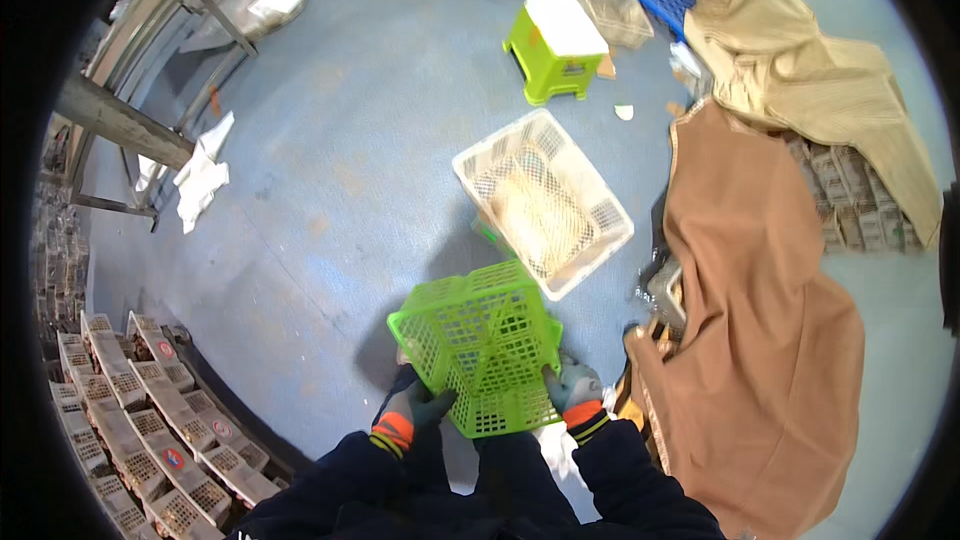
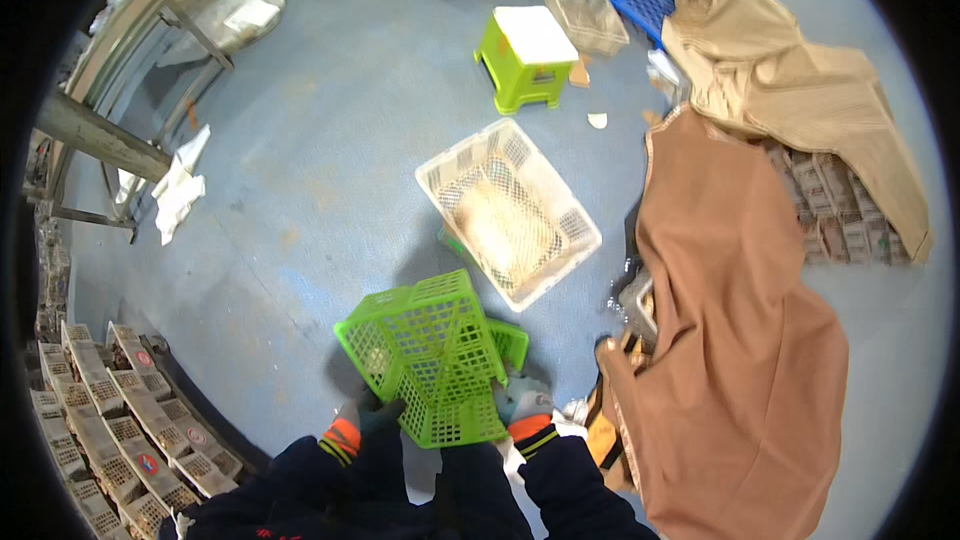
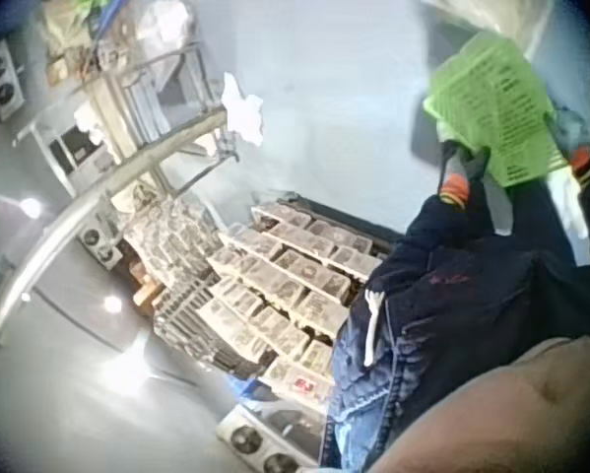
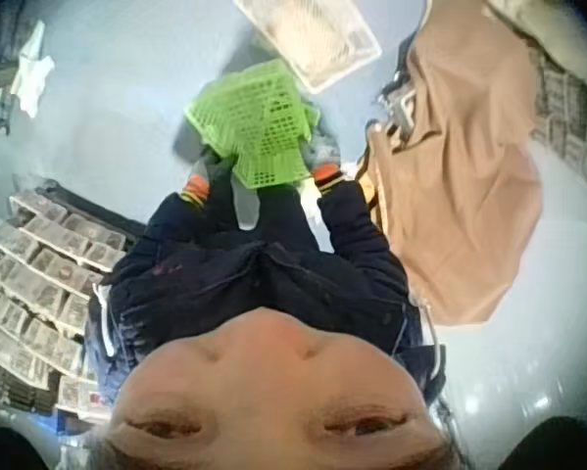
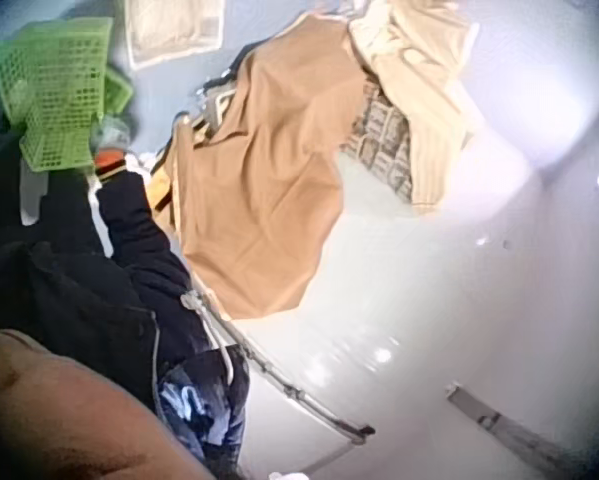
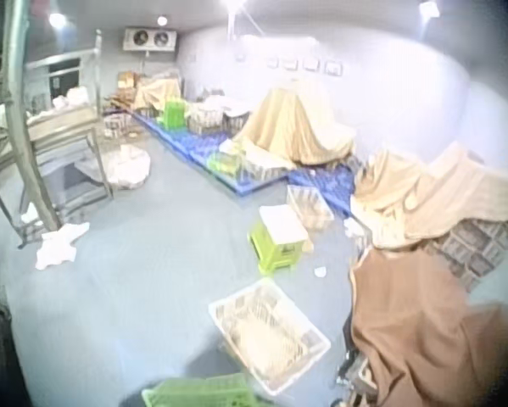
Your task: The person sorts pieces of ginger from large white crates into a smaller green basket by hand, then covers the crates with a white cloth.
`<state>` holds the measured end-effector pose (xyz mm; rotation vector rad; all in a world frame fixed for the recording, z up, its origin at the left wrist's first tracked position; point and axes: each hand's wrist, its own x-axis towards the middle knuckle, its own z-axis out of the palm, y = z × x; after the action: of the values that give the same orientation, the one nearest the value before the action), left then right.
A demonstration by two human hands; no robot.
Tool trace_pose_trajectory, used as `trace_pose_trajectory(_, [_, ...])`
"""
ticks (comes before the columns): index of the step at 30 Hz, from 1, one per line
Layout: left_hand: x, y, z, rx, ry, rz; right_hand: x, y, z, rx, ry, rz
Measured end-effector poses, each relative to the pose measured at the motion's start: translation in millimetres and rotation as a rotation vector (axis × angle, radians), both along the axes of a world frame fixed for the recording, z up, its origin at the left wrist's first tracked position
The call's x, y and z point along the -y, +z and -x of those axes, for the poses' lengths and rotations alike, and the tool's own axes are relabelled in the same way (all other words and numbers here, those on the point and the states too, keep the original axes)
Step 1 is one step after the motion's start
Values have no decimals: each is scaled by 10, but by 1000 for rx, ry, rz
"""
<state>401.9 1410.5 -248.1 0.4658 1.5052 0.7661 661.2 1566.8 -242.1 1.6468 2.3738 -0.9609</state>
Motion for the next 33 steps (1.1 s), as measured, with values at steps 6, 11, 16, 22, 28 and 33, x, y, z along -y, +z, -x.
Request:
trace_pose_trajectory(6, [380, 145, 1173, -128, 265, -290, -321, 899, 1747, -249, 298, 58])
trace_pose_trajectory(11, [586, 325, 2517, -164, 312, -15, -715, 1566, 3081, -309, 263, 421])
trace_pose_trajectory(16, [-236, 934, 3468, 240, 878, 74, -1416, 1636, 3328, -382, 149, 63])
trace_pose_trajectory(22, [-1214, 954, 4523, 462, 866, -95, -2055, 934, 3047, -401, -436, 332])
trace_pose_trajectory(28, [-2060, 1041, 5250, 217, 490, -81, -3388, 937, 3833, -200, -317, 147])
trace_pose_trajectory(33, [-2767, 1475, 5750, -277, 217, -90, -4705, 1553, 5555, -429, -115, 233])
